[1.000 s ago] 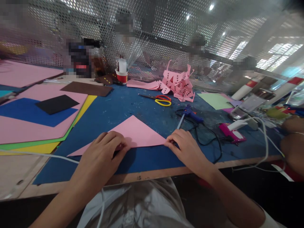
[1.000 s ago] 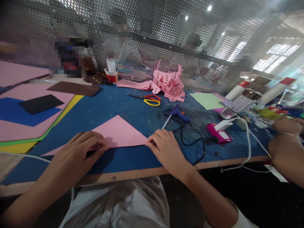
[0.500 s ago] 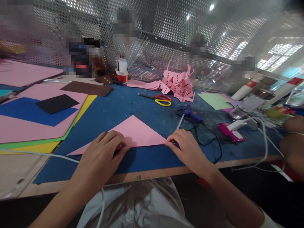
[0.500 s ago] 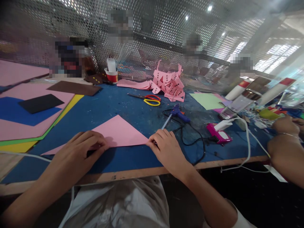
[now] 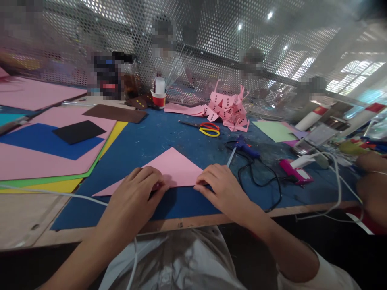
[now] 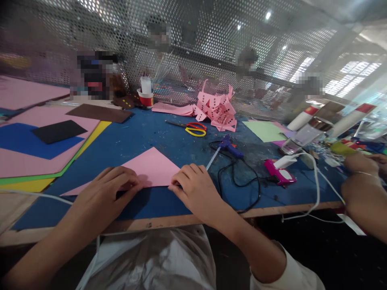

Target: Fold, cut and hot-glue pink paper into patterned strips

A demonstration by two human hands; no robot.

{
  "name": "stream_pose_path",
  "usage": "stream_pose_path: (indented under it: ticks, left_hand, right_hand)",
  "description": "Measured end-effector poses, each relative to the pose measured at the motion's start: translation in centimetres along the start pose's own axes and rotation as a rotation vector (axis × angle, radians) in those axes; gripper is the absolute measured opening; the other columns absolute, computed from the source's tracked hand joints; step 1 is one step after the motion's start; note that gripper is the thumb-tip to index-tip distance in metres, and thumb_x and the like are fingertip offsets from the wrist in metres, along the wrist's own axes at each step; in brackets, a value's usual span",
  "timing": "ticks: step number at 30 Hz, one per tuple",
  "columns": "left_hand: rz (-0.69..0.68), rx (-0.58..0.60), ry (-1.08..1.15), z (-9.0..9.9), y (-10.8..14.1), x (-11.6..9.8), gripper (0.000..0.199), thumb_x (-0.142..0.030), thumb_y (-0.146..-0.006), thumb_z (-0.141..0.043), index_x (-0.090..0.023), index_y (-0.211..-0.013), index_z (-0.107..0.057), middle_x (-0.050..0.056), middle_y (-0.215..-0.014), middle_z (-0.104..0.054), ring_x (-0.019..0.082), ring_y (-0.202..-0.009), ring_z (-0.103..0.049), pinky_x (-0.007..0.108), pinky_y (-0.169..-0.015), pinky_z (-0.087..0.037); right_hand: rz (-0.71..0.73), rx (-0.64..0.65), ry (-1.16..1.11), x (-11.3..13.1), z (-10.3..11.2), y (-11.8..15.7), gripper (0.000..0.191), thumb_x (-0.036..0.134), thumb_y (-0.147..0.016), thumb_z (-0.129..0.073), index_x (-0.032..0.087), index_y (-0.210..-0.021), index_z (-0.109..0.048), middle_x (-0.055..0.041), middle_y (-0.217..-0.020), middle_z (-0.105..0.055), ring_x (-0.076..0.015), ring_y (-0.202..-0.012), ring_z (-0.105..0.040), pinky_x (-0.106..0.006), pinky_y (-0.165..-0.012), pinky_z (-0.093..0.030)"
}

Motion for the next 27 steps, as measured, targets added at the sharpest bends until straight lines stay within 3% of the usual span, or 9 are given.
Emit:
stream_pose_path:
  ticks: [15, 27]
  left_hand:
    - [0.001, 0.007, -0.017, 0.1, 0.2, -0.2, 0.022, -0.032, -0.099, -0.045, -0.021, -0.087, -0.06, 0.008, -0.097, -0.064, 0.026, -0.093, -0.055, 0.042, -0.084, -0.044]
    - [0.024, 0.013, 0.019, 0.2, 0.6, 0.4, 0.02, -0.036, -0.098, -0.049, -0.022, -0.09, -0.062, 0.007, -0.103, -0.067, 0.026, -0.096, -0.058, 0.043, -0.088, -0.044]
  right_hand:
    - [0.005, 0.025, 0.022, 1.0, -1.2, -1.7, 0.013, 0.032, -0.098, -0.061, 0.021, -0.093, -0.067, -0.0037, -0.096, -0.068, -0.0201, -0.094, -0.057, -0.034, -0.082, -0.038]
    - [-0.023, 0.003, -0.046, 0.5, -1.6, -1.6, 0.015, 0.033, -0.099, -0.06, 0.021, -0.093, -0.065, -0.0028, -0.098, -0.068, -0.0194, -0.095, -0.057, -0.033, -0.083, -0.038]
Point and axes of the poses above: each hand's wrist, its own y-axis away from the middle knuckle, its own z-axis out of the back of the hand, x = y × z, the point moved 6 cm from there along -y, towards the middle knuckle
